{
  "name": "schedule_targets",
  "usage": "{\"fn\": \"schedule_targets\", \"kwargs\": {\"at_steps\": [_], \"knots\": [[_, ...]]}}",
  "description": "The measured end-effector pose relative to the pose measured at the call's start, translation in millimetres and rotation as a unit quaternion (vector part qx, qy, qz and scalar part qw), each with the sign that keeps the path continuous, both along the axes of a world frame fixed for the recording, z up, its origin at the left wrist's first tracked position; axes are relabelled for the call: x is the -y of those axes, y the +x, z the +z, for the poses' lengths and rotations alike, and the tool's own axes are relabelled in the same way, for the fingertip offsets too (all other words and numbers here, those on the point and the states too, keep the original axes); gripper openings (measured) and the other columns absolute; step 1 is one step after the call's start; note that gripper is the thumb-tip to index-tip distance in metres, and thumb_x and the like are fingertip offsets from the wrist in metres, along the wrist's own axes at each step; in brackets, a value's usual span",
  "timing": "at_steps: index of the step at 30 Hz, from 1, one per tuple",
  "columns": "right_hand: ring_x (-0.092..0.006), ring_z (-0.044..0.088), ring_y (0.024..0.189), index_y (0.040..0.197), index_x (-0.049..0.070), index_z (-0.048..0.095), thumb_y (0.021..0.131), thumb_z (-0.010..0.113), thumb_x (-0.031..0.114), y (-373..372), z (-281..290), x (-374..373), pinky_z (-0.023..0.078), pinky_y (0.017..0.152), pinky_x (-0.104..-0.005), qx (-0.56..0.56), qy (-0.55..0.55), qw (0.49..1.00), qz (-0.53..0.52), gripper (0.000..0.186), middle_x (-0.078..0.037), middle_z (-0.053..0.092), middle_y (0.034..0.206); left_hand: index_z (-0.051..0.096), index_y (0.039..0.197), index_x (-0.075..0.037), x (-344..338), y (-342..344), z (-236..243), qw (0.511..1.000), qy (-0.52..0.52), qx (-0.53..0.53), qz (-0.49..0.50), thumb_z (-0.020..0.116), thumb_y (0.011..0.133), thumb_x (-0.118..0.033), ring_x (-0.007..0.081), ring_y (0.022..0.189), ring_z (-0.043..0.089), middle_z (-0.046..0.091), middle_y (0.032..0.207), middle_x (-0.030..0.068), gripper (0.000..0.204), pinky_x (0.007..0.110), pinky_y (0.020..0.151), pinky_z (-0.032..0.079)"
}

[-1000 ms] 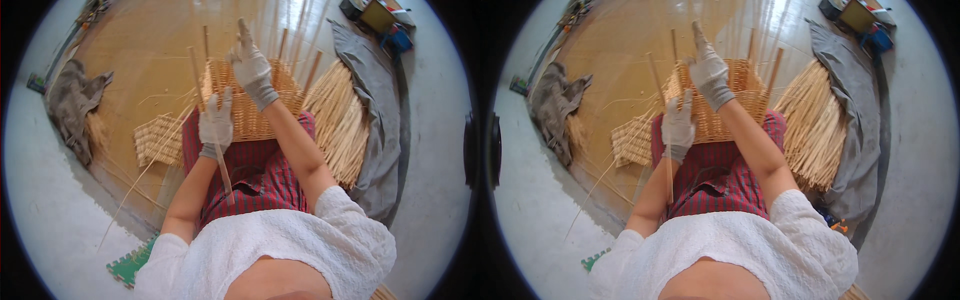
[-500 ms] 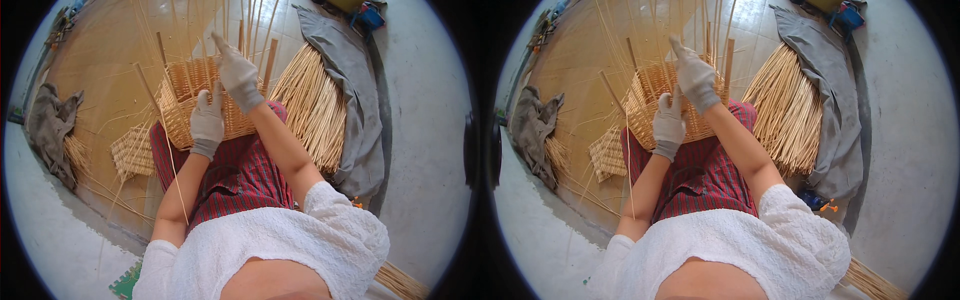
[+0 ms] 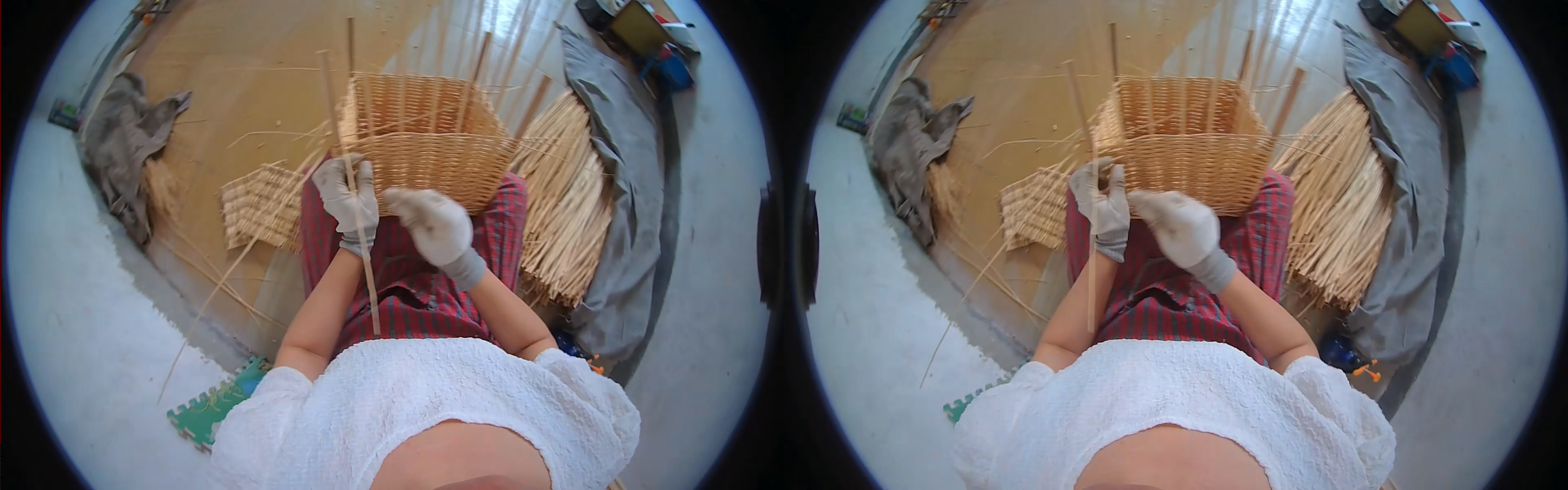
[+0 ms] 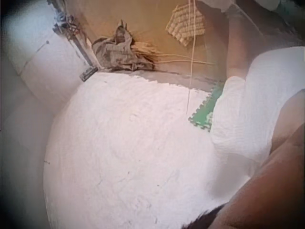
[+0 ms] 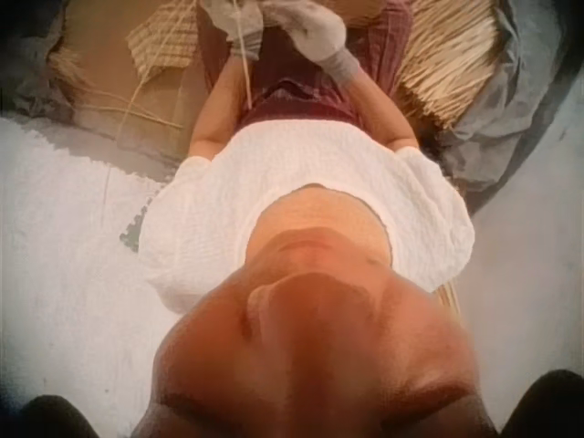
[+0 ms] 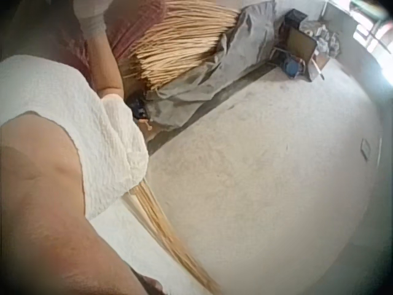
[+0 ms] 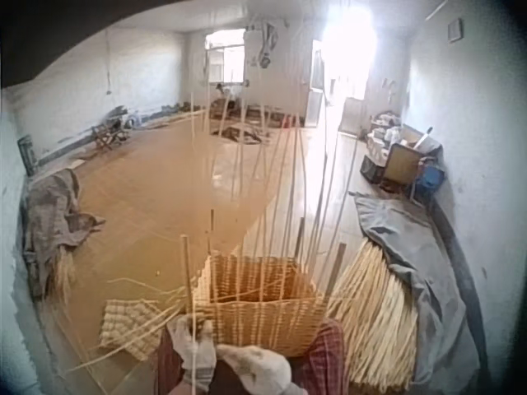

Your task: The person weaves a basket using thin wooden strips, sitting on the floor. They interlace the strips through the vertical frame, use pliers to trim excess material, and measure the basket with a ruler.

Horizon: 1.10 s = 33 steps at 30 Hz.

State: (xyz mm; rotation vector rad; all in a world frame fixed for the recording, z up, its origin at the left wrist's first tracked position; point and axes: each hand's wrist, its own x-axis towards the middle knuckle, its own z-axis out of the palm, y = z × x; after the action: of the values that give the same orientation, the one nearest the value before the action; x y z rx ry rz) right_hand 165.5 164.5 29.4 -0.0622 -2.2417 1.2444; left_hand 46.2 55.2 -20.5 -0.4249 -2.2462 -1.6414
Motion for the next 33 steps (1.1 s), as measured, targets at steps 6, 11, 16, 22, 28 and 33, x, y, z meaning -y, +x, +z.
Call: {"fn": "schedule_targets", "kwargs": {"at_steps": [6, 11, 16, 22, 28, 33], "knots": [[-0.0278, 0.072, 0.079, 0.127, 0.028, 0.072, 0.087, 0.076, 0.027, -76.6, 32.5, 71.0, 0.059, 0.068, -0.0409, 0.026, 0.18, 0.979, 0.089, 0.041, -0.007, 0.074, 0.103, 0.063, 0.125, -0.003, 4.6, -33.8, 71.0, 0.954, -0.026, 0.297, 0.044, 0.082, 0.089, -0.007, 0.0161, 0.109, 0.063, 0.066, 0.119, 0.0093, 0.041, 0.032, 0.091, 0.054], [-0.028, 0.07, 0.079, 0.109, 0.01, 0.077, 0.085, 0.074, 0.013, -52.8, -3.7, 48.7, 0.059, 0.069, -0.0397, -0.132, 0.151, 0.977, 0.069, 0.024, -0.009, 0.073, 0.098, 0.065, 0.121, 0.0, 16.4, -48.3, -29.2, 0.977, 0.201, 0.066, 0.006, 0.083, 0.087, -0.003, 0.0158, 0.103, 0.067, 0.069, 0.116, 0.0104, 0.039, 0.029, 0.09, 0.056], [-0.0111, 0.067, 0.073, 0.105, 0.004, 0.078, 0.097, 0.073, 0.012, -66.4, -36.2, -18.0, 0.052, 0.059, -0.0265, -0.064, -0.35, 0.93, -0.085, 0.014, -0.004, 0.078, 0.095, 0.064, 0.119, 0.003, 14.1, -49.3, -15.9, 0.95, 0.259, 0.168, -0.045, 0.08, 0.089, -0.001, 0.0184, 0.098, 0.069, 0.072, 0.108, 0.0111, 0.035, 0.033, 0.093, 0.056], [-0.0045, 0.06, 0.067, 0.108, 0.004, 0.077, 0.098, 0.075, 0.019, -70.9, -26.1, -43.4, 0.046, 0.055, -0.0215, 0.095, -0.426, 0.89, -0.133, 0.018, -0.005, 0.075, 0.09, 0.065, 0.122, -0.005, 49.8, -102.0, 26.8, 0.972, -0.043, 0.034, -0.229, 0.082, 0.086, -0.006, 0.0252, 0.13, 0.054, 0.054, 0.136, 0.0129, 0.04, 0.04, 0.111, 0.049], [-0.0145, 0.072, 0.084, 0.11, 0.003, 0.072, 0.092, 0.077, 0.009, -118.8, 33.3, -45.0, 0.057, 0.07, -0.0294, -0.064, -0.119, 0.981, -0.142, 0.02, -0.009, 0.075, 0.099, 0.063, 0.122, -0.005, 45.6, -116.3, 28.1, 0.907, 0.033, 0.228, -0.352, 0.074, 0.095, -0.009, 0.0131, 0.104, 0.06, 0.059, 0.112, 0.0021, 0.029, 0.029, 0.094, 0.052], [-0.0334, 0.072, 0.109, 0.156, 0.025, 0.045, 0.099, 0.062, 0.015, -178.6, 94.2, -30.3, 0.059, 0.087, -0.0408, 0.078, 0.196, 0.971, -0.117, 0.06, -0.017, 0.072, 0.121, 0.063, 0.117, -0.007, 22.0, -92.8, 13.4, 0.917, 0.139, 0.275, -0.252, 0.068, 0.098, -0.005, 0.0029, 0.08, 0.053, 0.058, 0.092, -0.0047, 0.019, 0.021, 0.071, 0.048]]}}
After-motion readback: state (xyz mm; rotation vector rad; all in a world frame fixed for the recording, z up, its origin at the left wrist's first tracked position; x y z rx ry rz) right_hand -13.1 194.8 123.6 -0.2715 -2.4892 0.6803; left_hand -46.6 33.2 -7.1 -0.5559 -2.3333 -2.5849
